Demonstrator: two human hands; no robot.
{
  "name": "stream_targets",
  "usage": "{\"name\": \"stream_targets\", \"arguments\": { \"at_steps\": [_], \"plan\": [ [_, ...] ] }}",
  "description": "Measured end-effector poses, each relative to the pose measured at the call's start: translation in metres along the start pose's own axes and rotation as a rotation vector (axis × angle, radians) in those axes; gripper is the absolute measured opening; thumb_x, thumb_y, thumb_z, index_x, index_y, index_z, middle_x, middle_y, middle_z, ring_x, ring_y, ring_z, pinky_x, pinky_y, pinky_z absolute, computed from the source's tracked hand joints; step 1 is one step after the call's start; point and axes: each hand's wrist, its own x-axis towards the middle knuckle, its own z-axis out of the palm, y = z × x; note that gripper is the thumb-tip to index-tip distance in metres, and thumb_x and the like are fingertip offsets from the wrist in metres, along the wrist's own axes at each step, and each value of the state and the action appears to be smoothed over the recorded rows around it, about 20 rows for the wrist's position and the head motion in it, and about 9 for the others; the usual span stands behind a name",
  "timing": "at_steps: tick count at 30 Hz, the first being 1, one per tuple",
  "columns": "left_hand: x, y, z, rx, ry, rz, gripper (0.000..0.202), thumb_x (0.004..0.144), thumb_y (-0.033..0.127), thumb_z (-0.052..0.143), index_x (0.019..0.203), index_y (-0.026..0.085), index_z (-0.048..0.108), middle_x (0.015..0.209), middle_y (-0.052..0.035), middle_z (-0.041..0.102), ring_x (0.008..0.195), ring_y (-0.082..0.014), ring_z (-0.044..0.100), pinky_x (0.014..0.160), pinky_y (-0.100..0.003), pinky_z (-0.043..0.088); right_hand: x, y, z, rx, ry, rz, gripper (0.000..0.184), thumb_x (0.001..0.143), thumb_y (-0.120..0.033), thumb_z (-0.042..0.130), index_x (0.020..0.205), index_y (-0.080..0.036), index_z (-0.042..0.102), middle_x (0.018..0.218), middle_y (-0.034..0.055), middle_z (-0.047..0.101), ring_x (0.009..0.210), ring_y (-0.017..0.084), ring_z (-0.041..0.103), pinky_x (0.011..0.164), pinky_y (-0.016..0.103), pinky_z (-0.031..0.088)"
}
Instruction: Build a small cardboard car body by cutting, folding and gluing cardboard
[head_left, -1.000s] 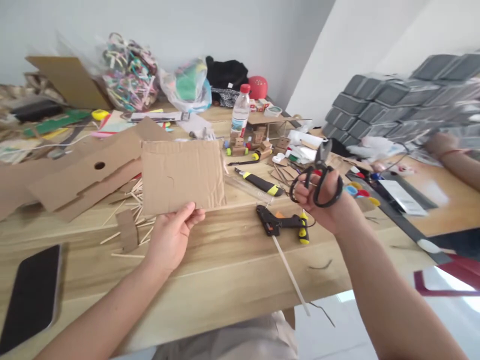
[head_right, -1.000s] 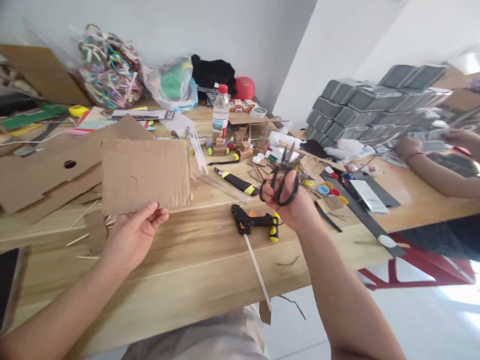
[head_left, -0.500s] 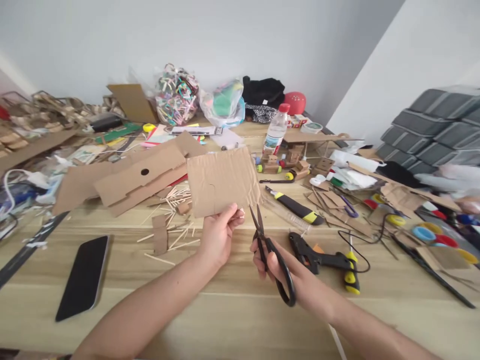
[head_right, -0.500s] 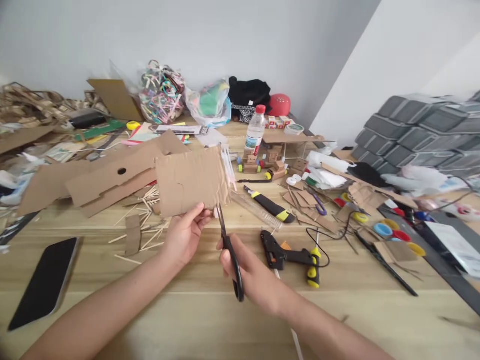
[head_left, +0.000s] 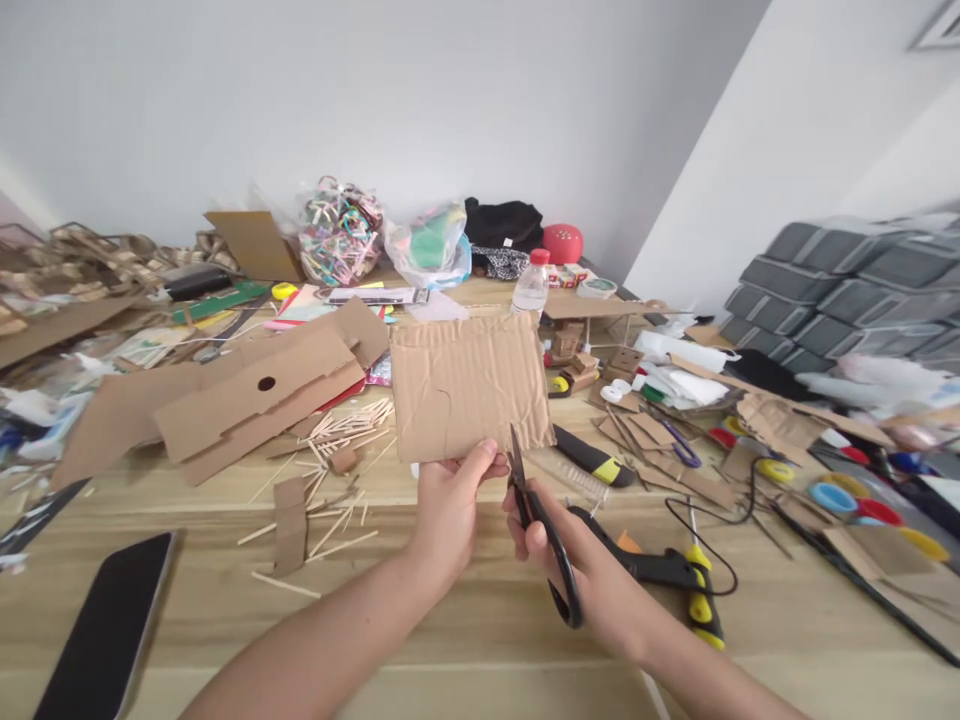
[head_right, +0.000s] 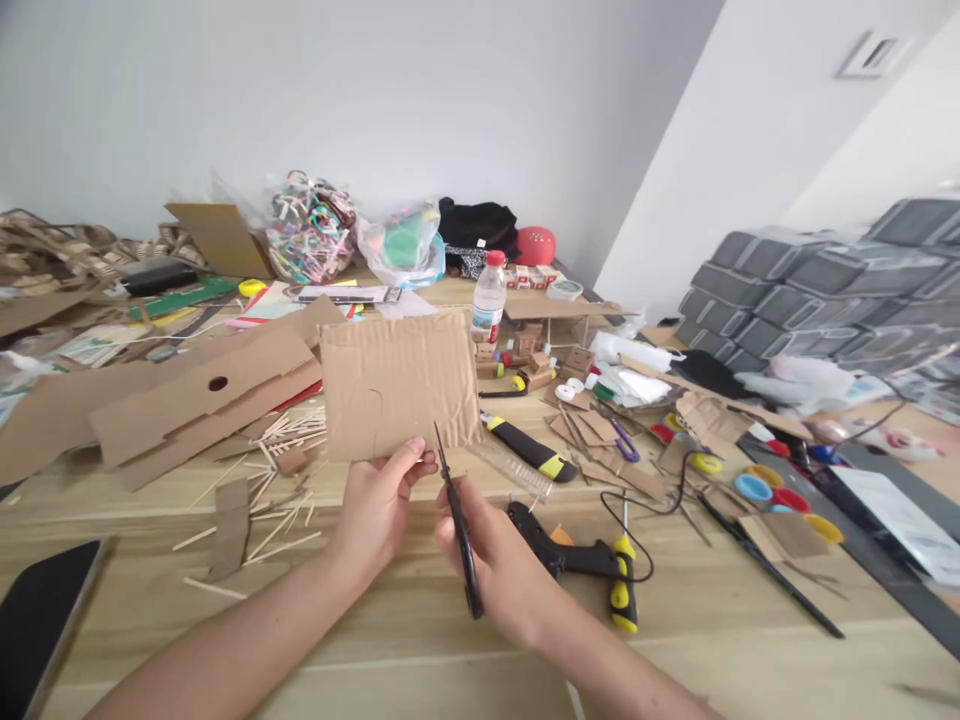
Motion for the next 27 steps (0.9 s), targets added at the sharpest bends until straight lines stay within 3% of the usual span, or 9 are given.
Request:
{"name": "stream_targets", "arguments": {
  "at_steps": [5, 9, 16, 22, 27],
  "plan": [
    [-0.002, -0.005, 0.001, 0.018, 0.018, -0.016, 0.034, 0.038, 0.03, 0.089, 0.063, 0.017, 0.069, 0.059, 0.0002, 0.07, 0.056, -0.014, 0.065, 0.056, -0.026, 0.056, -0.003, 0.007, -0.001, 0.03, -0.019, 0.037, 0.076, 0.081, -0.097, 0.029, 0.091, -0.025, 0.049, 0.081, 0.0029, 0.056, 0.075, 0.021, 0.051, 0.072, 0.034, 0.049],
    [-0.003, -0.007, 0.001, 0.057, 0.011, 0.039, 0.031, 0.042, 0.032, 0.088, 0.061, 0.018, 0.068, 0.059, 0.0003, 0.07, 0.055, -0.0144, 0.064, 0.056, -0.026, 0.055, -0.001, 0.004, 0.0, 0.07, -0.009, 0.018, 0.078, 0.082, -0.096, 0.028, 0.097, -0.024, 0.052, 0.079, 0.0009, 0.053, 0.072, 0.02, 0.048, 0.074, 0.034, 0.049],
    [-0.005, -0.016, -0.006, 0.08, -0.038, 0.136, 0.031, 0.05, 0.036, 0.089, 0.067, 0.019, 0.07, 0.064, 0.0001, 0.071, 0.062, -0.0148, 0.065, 0.062, -0.027, 0.053, -0.001, -0.001, 0.003, 0.089, 0.022, -0.008, 0.075, 0.081, -0.097, 0.026, 0.087, -0.025, 0.046, 0.071, -0.0031, 0.045, 0.067, 0.018, 0.044, 0.072, 0.034, 0.048],
    [-0.005, -0.017, -0.009, 0.089, -0.027, 0.097, 0.032, 0.05, 0.038, 0.09, 0.063, 0.018, 0.067, 0.061, 0.0009, 0.069, 0.06, -0.0146, 0.064, 0.062, -0.027, 0.051, -0.001, 0.004, 0.01, 0.075, 0.069, -0.065, 0.071, 0.085, -0.094, 0.027, 0.087, -0.025, 0.046, 0.065, -0.005, 0.045, 0.062, 0.017, 0.042, 0.067, 0.033, 0.046],
    [-0.005, -0.019, -0.01, 0.065, -0.013, 0.085, 0.034, 0.047, 0.035, 0.091, 0.066, 0.018, 0.069, 0.063, 0.0007, 0.07, 0.062, -0.0148, 0.064, 0.064, -0.027, 0.052, -0.001, 0.015, 0.018, 0.074, 0.099, -0.063, 0.066, 0.087, -0.091, 0.028, 0.082, -0.027, 0.04, 0.061, -0.0059, 0.044, 0.057, 0.015, 0.039, 0.055, 0.029, 0.037]
  ]
}}
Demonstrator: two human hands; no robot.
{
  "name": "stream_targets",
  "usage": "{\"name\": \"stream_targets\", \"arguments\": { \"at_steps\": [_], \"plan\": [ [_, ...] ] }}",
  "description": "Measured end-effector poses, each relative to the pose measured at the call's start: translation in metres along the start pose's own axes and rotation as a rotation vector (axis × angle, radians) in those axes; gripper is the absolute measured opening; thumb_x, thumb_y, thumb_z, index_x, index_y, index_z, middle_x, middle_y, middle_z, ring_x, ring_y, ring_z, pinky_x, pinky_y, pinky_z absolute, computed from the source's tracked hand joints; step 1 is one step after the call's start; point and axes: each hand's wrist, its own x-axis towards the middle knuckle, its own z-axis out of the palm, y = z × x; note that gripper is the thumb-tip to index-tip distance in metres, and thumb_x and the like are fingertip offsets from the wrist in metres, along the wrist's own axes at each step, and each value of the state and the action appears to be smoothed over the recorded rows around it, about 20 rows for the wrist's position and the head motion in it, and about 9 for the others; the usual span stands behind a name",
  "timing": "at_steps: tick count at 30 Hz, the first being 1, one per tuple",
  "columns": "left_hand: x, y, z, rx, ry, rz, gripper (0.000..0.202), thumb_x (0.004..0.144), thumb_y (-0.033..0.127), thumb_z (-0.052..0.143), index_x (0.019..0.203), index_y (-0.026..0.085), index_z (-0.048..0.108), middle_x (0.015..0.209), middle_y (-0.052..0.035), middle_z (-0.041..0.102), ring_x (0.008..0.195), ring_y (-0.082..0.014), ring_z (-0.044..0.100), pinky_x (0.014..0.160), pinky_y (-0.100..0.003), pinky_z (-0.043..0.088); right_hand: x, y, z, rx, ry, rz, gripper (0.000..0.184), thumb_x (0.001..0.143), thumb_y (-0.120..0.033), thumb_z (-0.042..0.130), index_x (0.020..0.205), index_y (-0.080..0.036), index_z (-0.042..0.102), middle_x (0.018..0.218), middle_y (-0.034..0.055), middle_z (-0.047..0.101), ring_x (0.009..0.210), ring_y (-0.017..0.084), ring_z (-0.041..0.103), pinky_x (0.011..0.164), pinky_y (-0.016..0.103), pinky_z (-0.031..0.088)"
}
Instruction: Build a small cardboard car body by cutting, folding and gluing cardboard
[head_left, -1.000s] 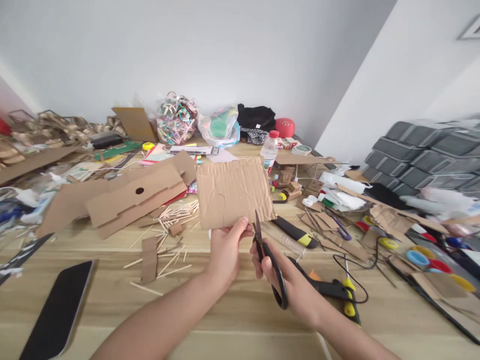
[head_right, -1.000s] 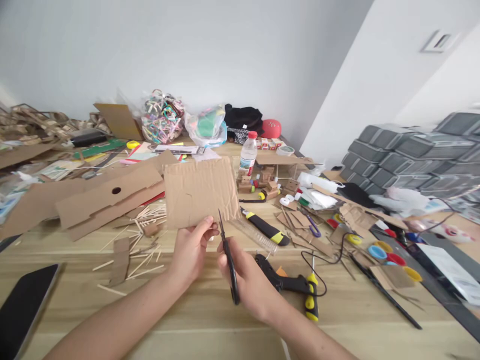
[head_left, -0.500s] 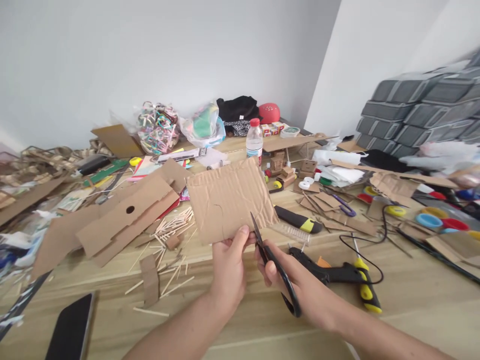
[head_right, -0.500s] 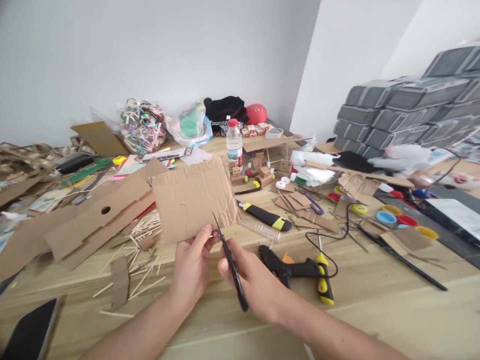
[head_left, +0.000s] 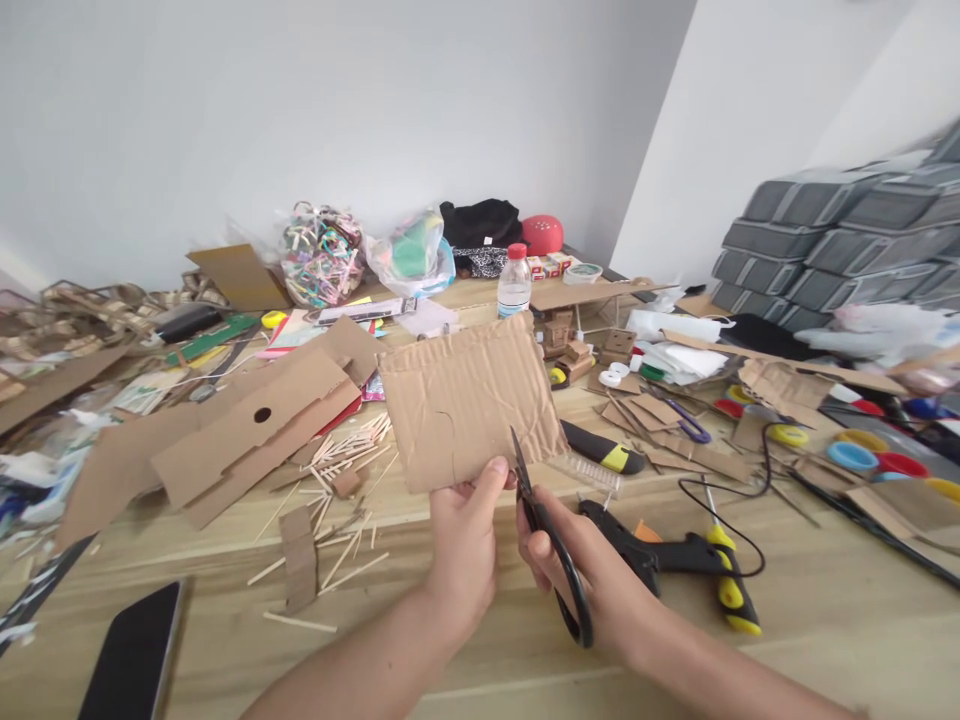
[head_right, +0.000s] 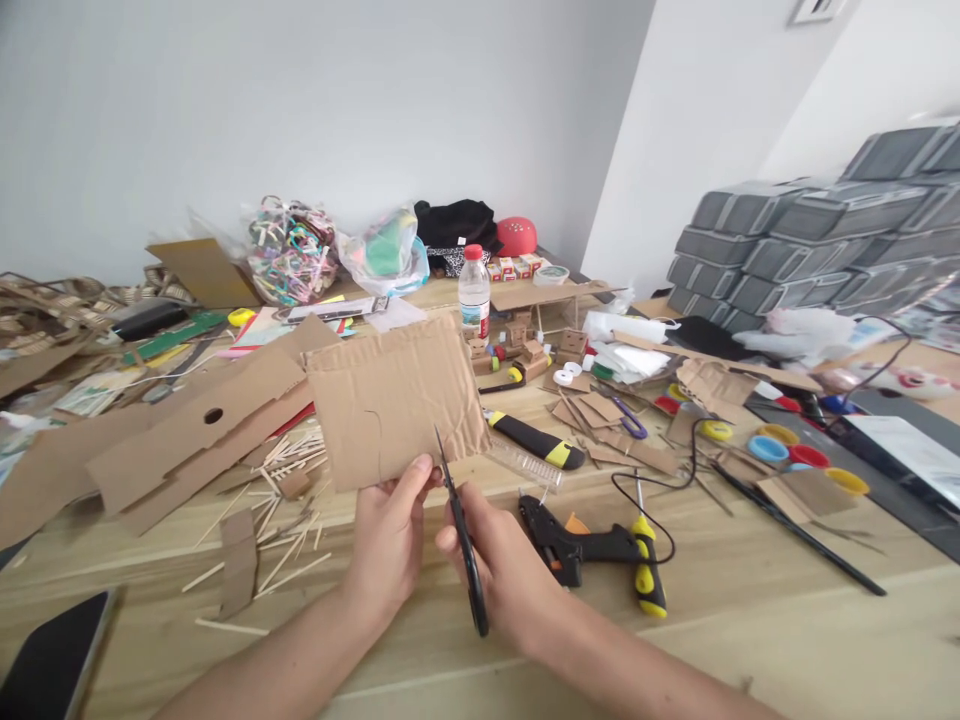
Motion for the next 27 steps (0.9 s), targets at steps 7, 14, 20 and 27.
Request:
{"name": "stream_targets", "arguments": {
  "at_steps": [7, 14, 20, 27],
  "plan": [
    [0.001, -0.001, 0.0, 0.003, 0.006, 0.012, 0.032, 0.048, 0.034, 0.089, 0.062, 0.019, 0.066, 0.059, 0.0014, 0.068, 0.06, -0.0143, 0.062, 0.062, -0.027, 0.05, 0.001, 0.008, 0.003, -0.028, 0.013, 0.052, 0.061, 0.091, -0.087, 0.032, 0.08, -0.028, 0.036, 0.055, -0.0081, 0.04, 0.051, 0.013, 0.035, 0.048, 0.027, 0.029],
    [0.002, -0.002, 0.0, 0.011, -0.002, 0.005, 0.033, 0.048, 0.035, 0.09, 0.063, 0.019, 0.065, 0.059, 0.0018, 0.067, 0.059, -0.0137, 0.061, 0.061, -0.026, 0.05, 0.002, 0.008, 0.009, 0.085, 0.007, 0.185, 0.048, 0.094, -0.073, 0.041, 0.078, -0.027, 0.038, 0.048, -0.0108, 0.034, 0.043, 0.011, 0.031, 0.043, 0.025, 0.027],
    [0.0, 0.0, 0.0, 0.015, 0.007, -0.032, 0.037, 0.044, 0.037, 0.092, 0.063, 0.019, 0.066, 0.058, 0.0024, 0.067, 0.059, -0.0144, 0.063, 0.061, -0.026, 0.051, 0.003, 0.004, 0.012, 0.148, 0.023, 0.268, 0.044, 0.091, -0.067, 0.045, 0.074, -0.027, 0.039, 0.042, -0.0114, 0.036, 0.038, 0.009, 0.032, 0.04, 0.022, 0.028],
    [0.0, 0.002, -0.002, -0.042, 0.0, -0.064, 0.043, 0.043, 0.04, 0.095, 0.065, 0.019, 0.066, 0.06, 0.0024, 0.065, 0.058, -0.0135, 0.061, 0.061, -0.028, 0.052, 0.006, 0.01, 0.01, 0.023, 0.005, 0.261, 0.049, 0.089, -0.073, 0.046, 0.074, -0.026, 0.041, 0.039, -0.0111, 0.039, 0.033, 0.009, 0.034, 0.039, 0.022, 0.028]
  ]
}}
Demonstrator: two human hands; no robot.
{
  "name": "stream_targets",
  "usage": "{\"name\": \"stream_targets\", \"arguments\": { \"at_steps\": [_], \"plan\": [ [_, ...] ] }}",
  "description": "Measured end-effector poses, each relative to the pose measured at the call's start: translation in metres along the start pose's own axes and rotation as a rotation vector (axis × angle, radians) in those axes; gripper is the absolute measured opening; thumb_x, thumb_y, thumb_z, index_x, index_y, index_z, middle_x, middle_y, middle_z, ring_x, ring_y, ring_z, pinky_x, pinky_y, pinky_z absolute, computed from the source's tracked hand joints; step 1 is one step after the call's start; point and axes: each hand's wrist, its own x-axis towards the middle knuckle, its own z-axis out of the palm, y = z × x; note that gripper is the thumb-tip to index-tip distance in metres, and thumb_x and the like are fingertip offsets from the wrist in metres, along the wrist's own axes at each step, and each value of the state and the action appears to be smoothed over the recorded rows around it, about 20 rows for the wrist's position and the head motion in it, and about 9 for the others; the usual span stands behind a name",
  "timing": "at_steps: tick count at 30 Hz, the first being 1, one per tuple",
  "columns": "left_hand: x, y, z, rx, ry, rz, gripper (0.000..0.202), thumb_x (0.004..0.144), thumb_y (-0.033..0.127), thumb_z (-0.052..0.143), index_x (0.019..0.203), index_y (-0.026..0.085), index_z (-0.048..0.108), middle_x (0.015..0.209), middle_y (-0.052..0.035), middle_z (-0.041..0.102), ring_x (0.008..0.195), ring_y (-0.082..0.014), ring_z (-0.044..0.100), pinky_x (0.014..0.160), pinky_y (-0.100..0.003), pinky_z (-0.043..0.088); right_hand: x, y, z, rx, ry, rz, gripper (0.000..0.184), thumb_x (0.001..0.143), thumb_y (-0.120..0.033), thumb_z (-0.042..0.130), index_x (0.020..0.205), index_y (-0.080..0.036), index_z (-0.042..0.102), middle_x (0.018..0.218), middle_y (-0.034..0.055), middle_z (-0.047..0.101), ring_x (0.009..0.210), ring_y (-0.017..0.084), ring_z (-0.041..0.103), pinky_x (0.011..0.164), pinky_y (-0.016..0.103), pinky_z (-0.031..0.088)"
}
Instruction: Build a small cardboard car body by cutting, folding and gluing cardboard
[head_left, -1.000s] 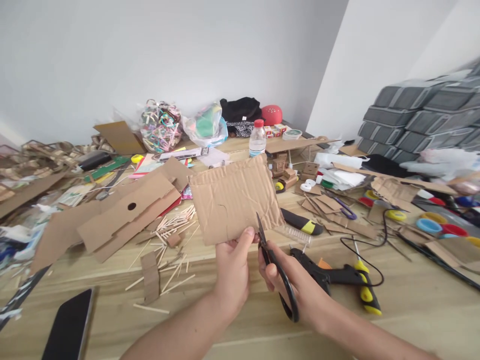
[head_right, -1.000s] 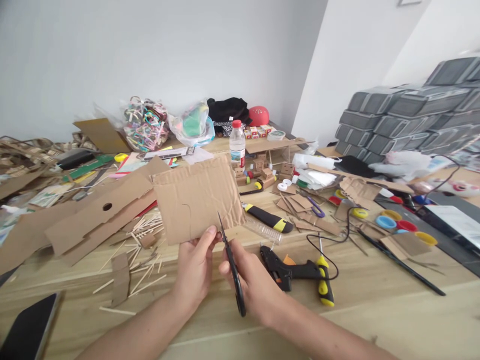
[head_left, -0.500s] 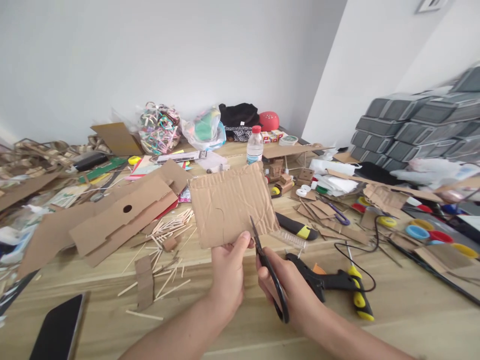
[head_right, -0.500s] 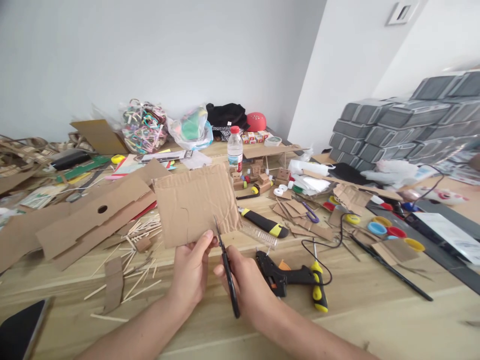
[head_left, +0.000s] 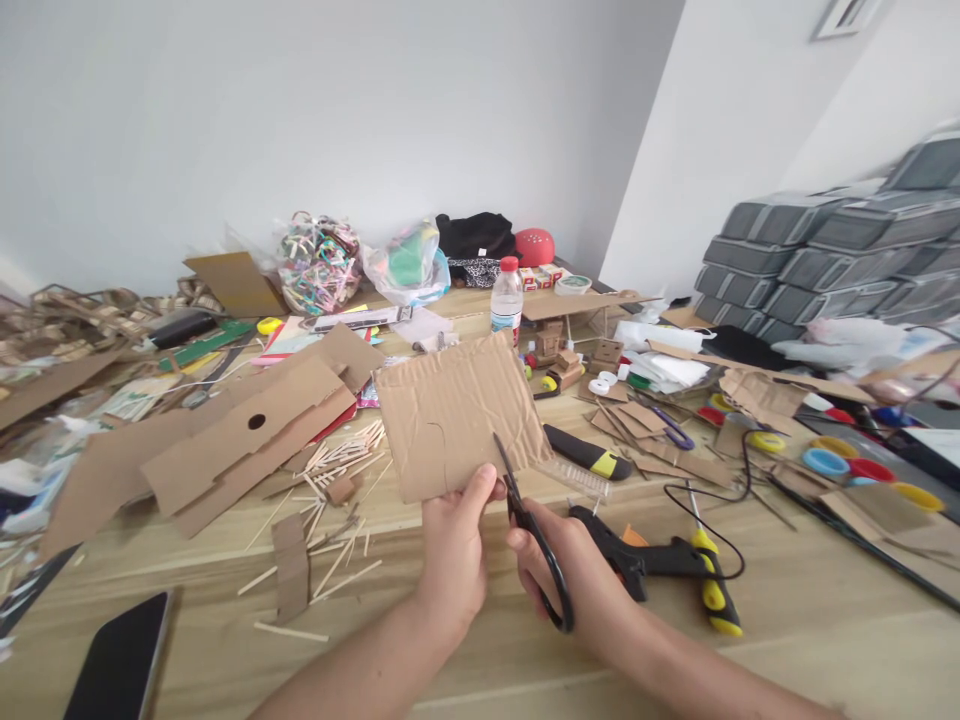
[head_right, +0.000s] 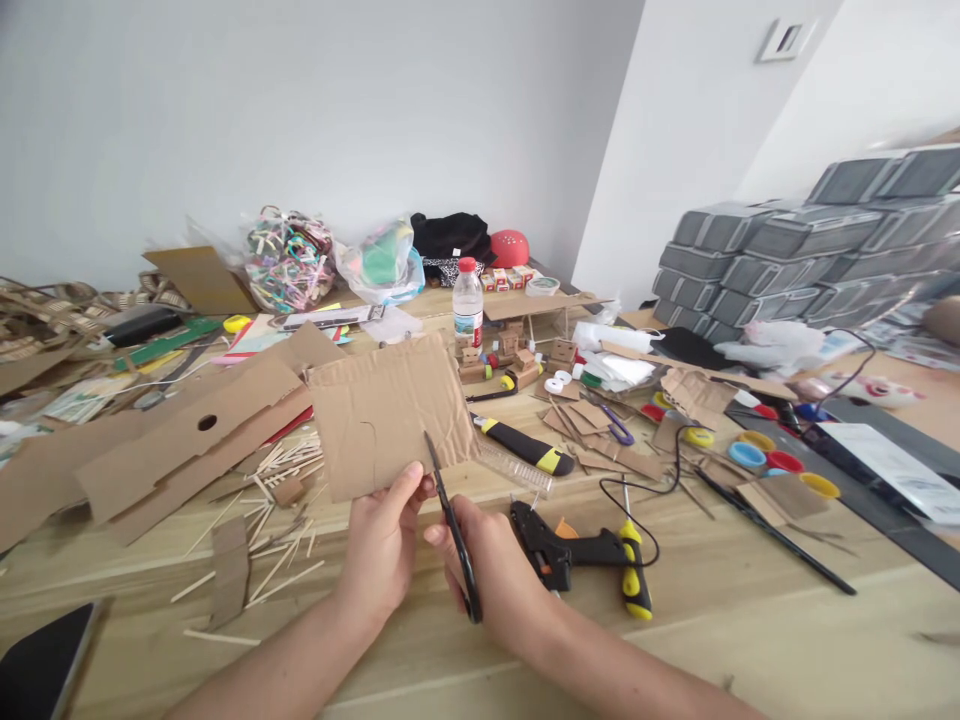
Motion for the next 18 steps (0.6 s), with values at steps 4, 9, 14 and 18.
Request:
{"name": "stream_targets", "arguments": {
  "at_steps": [4, 9, 14, 18],
  "plan": [
    [0.004, 0.006, 0.001, -0.105, 0.018, 0.017, 0.049, 0.042, 0.044, 0.096, 0.071, 0.02, 0.066, 0.07, 0.0021, 0.069, 0.058, -0.012, 0.061, 0.057, -0.026, 0.052, -0.001, -0.001, -0.001, 0.008, -0.011, 0.014, 0.05, 0.088, -0.074, 0.046, 0.075, -0.026, 0.042, 0.039, -0.0107, 0.04, 0.033, 0.01, 0.037, 0.038, 0.022, 0.027],
    [0.011, 0.011, -0.001, 0.01, 0.023, 0.161, 0.039, 0.047, 0.039, 0.092, 0.065, 0.02, 0.063, 0.062, 0.0031, 0.066, 0.051, -0.011, 0.057, 0.048, -0.023, 0.046, -0.007, -0.012, -0.006, 0.043, -0.016, 0.01, 0.052, 0.088, -0.075, 0.047, 0.075, -0.025, 0.044, 0.04, -0.0105, 0.04, 0.034, 0.009, 0.036, 0.039, 0.023, 0.028],
    [0.016, 0.005, -0.011, 0.216, -0.083, 0.253, 0.035, 0.061, 0.043, 0.085, 0.054, 0.022, 0.058, 0.046, 0.0041, 0.054, 0.045, -0.0133, 0.054, 0.049, -0.027, 0.047, -0.009, -0.022, -0.012, 0.166, -0.088, 0.002, 0.06, 0.086, -0.086, 0.041, 0.076, -0.026, 0.041, 0.048, -0.009, 0.042, 0.04, 0.01, 0.038, 0.04, 0.024, 0.032],
    [0.015, 0.003, -0.013, 0.291, -0.102, 0.271, 0.035, 0.062, 0.044, 0.084, 0.052, 0.022, 0.058, 0.047, 0.0025, 0.056, 0.047, -0.0135, 0.055, 0.048, -0.026, 0.046, -0.009, -0.019, -0.014, 0.168, -0.088, -0.06, 0.071, 0.08, -0.096, 0.034, 0.076, -0.026, 0.041, 0.048, -0.0105, 0.037, 0.041, 0.009, 0.034, 0.042, 0.024, 0.033]
  ]
}}
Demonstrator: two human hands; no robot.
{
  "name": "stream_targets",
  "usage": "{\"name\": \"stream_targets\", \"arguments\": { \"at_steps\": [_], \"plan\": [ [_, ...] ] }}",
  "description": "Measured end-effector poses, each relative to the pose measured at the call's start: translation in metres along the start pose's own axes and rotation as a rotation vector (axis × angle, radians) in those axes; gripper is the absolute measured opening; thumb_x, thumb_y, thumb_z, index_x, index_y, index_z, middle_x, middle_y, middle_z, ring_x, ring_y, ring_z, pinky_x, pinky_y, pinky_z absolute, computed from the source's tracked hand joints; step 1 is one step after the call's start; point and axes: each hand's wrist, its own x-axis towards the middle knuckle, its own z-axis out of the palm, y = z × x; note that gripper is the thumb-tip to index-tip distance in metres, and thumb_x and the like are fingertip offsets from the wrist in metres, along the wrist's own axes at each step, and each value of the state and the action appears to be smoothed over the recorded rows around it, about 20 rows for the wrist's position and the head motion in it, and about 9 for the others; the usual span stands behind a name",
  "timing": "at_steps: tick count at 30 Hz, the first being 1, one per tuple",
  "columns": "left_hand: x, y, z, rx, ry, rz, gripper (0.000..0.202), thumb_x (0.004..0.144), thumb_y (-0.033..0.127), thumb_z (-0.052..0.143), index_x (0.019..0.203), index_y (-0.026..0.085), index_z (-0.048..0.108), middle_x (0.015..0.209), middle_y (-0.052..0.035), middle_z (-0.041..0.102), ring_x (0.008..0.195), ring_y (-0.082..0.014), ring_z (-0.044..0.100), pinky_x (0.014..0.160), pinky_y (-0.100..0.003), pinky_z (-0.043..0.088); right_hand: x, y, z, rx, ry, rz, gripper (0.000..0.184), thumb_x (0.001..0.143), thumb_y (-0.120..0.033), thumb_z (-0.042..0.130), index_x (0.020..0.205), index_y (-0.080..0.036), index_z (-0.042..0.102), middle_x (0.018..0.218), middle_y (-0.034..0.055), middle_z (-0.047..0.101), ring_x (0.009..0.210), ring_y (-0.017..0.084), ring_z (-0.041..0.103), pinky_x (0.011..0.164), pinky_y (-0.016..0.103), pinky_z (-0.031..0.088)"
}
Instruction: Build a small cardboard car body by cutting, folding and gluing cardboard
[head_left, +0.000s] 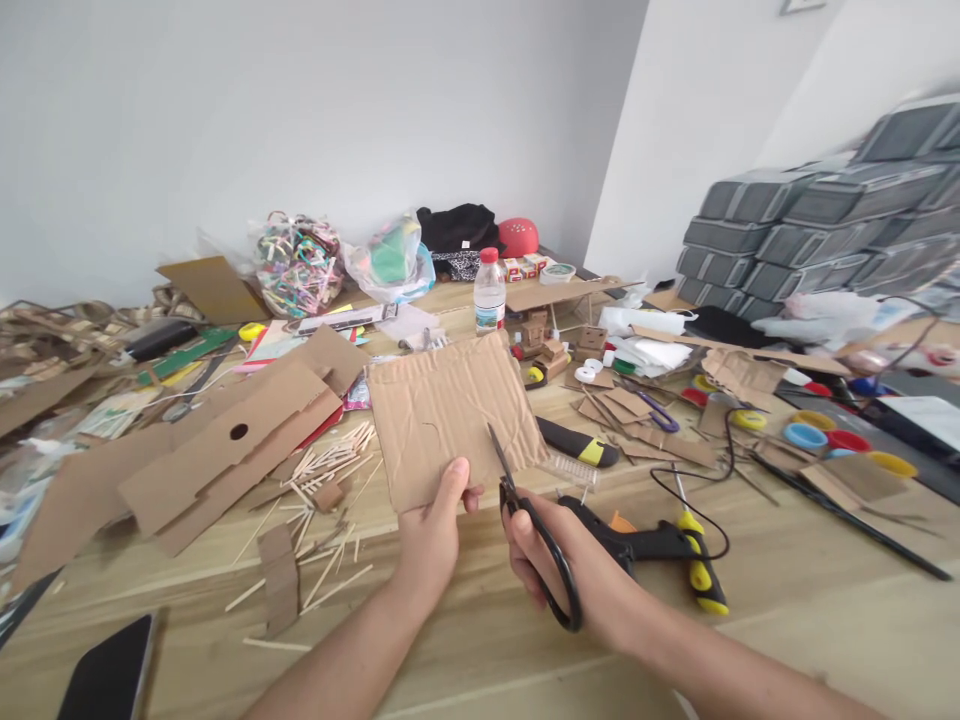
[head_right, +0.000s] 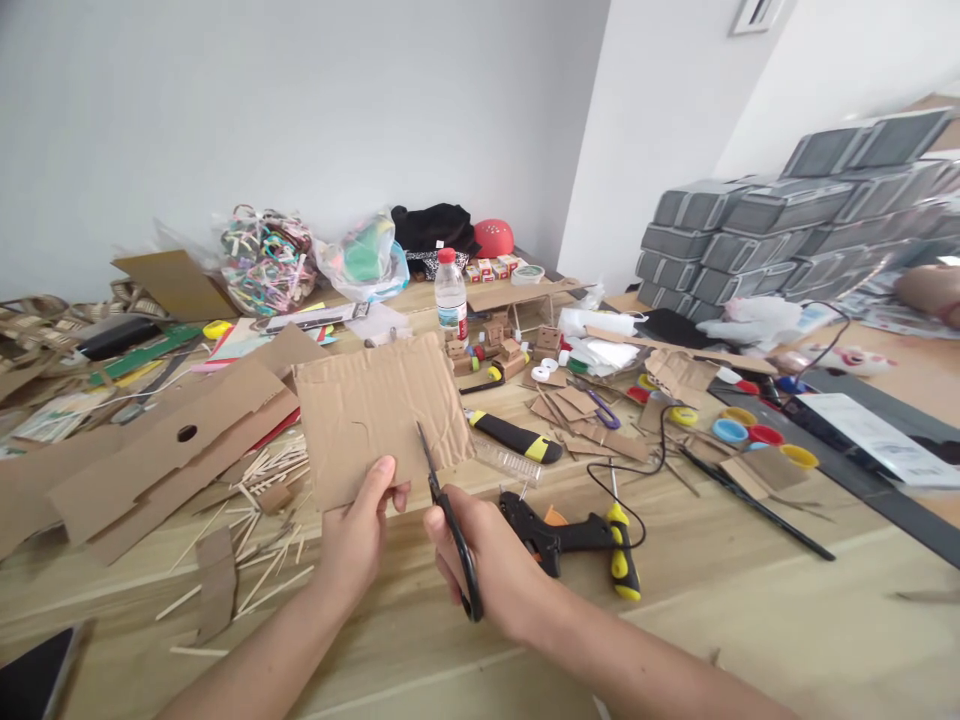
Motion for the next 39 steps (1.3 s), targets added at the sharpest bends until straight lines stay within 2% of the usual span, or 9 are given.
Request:
{"name": "stream_targets", "arguments": {
  "at_steps": [7, 12, 17, 21, 27, 29, 33, 36, 39],
  "plan": [
    [-0.006, 0.007, 0.005, 0.021, 0.037, -0.02, 0.039, 0.057, 0.047, 0.085, 0.049, 0.022, 0.057, 0.046, 0.0019, 0.054, 0.046, -0.014, 0.054, 0.049, -0.027, 0.049, 0.004, 0.016, 0.004, -0.002, 0.034, 0.038, 0.074, 0.08, -0.095, 0.034, 0.085, -0.023, 0.051, 0.043, -0.0089, 0.042, 0.037, 0.01, 0.038, 0.04, 0.024, 0.033],
    [-0.006, 0.01, 0.005, 0.064, 0.041, -0.036, 0.043, 0.055, 0.051, 0.085, 0.045, 0.022, 0.055, 0.045, 0.0009, 0.054, 0.046, -0.0157, 0.056, 0.05, -0.028, 0.051, 0.005, 0.008, 0.006, 0.006, 0.052, 0.119, 0.07, 0.077, -0.091, 0.043, 0.088, -0.023, 0.051, 0.04, -0.0107, 0.04, 0.033, 0.01, 0.035, 0.035, 0.023, 0.03],
    [-0.004, 0.01, 0.004, 0.089, 0.052, -0.036, 0.04, 0.054, 0.049, 0.085, 0.043, 0.022, 0.057, 0.044, 0.0001, 0.056, 0.046, -0.0157, 0.056, 0.048, -0.028, 0.05, 0.003, 0.001, 0.002, 0.027, 0.019, 0.054, 0.071, 0.081, -0.093, 0.035, 0.083, -0.024, 0.049, 0.045, -0.0099, 0.04, 0.038, 0.011, 0.037, 0.04, 0.025, 0.036],
    [-0.005, 0.013, 0.004, 0.119, 0.061, -0.03, 0.04, 0.053, 0.049, 0.085, 0.043, 0.022, 0.057, 0.044, 0.0004, 0.056, 0.045, -0.0156, 0.056, 0.048, -0.027, 0.05, 0.003, 0.004, 0.001, -0.008, -0.006, 0.019, 0.08, 0.076, -0.1, 0.029, 0.087, -0.024, 0.049, 0.047, -0.0102, 0.039, 0.041, 0.011, 0.037, 0.043, 0.026, 0.037],
    [-0.006, 0.015, 0.002, 0.135, 0.082, 0.002, 0.036, 0.053, 0.047, 0.084, 0.047, 0.022, 0.059, 0.046, 0.0005, 0.059, 0.045, -0.0156, 0.057, 0.046, -0.026, 0.049, -0.001, 0.001, 0.0, 0.067, -0.038, 0.031, 0.074, 0.078, -0.099, 0.032, 0.081, -0.026, 0.043, 0.05, -0.0096, 0.039, 0.045, 0.011, 0.038, 0.047, 0.026, 0.036],
    [-0.005, 0.013, 0.0, 0.134, 0.073, 0.005, 0.035, 0.055, 0.045, 0.084, 0.047, 0.022, 0.058, 0.047, 0.0007, 0.058, 0.046, -0.0151, 0.057, 0.047, -0.026, 0.049, -0.002, -0.001, -0.001, 0.129, -0.089, 0.055, 0.075, 0.076, -0.1, 0.033, 0.079, -0.025, 0.042, 0.052, -0.009, 0.04, 0.046, 0.011, 0.038, 0.048, 0.026, 0.036],
    [-0.003, 0.011, 0.002, 0.062, 0.03, -0.056, 0.033, 0.058, 0.043, 0.081, 0.048, 0.021, 0.058, 0.047, 0.0012, 0.058, 0.045, -0.0133, 0.056, 0.046, -0.024, 0.047, -0.002, -0.001, -0.003, 0.217, -0.221, 0.093, 0.082, 0.073, -0.103, 0.02, 0.081, -0.025, 0.044, 0.053, -0.0081, 0.042, 0.045, 0.011, 0.039, 0.049, 0.027, 0.031],
    [-0.004, 0.011, 0.004, 0.007, 0.012, -0.082, 0.03, 0.058, 0.043, 0.078, 0.052, 0.02, 0.06, 0.048, 0.0018, 0.058, 0.043, -0.0122, 0.053, 0.042, -0.023, 0.043, -0.001, 0.0, -0.003, 0.139, -0.18, 0.034, 0.08, 0.075, -0.102, 0.022, 0.083, -0.025, 0.043, 0.058, -0.0068, 0.043, 0.051, 0.013, 0.041, 0.055, 0.029, 0.034],
    [-0.004, 0.012, 0.003, 0.081, 0.02, -0.05, 0.031, 0.059, 0.044, 0.077, 0.05, 0.021, 0.058, 0.046, 0.0018, 0.057, 0.043, -0.0129, 0.054, 0.044, -0.024, 0.047, -0.002, 0.0, -0.003, 0.048, -0.146, -0.013, 0.076, 0.079, -0.099, 0.022, 0.08, -0.025, 0.04, 0.061, -0.0056, 0.044, 0.056, 0.014, 0.039, 0.058, 0.031, 0.034]
  ]
}}
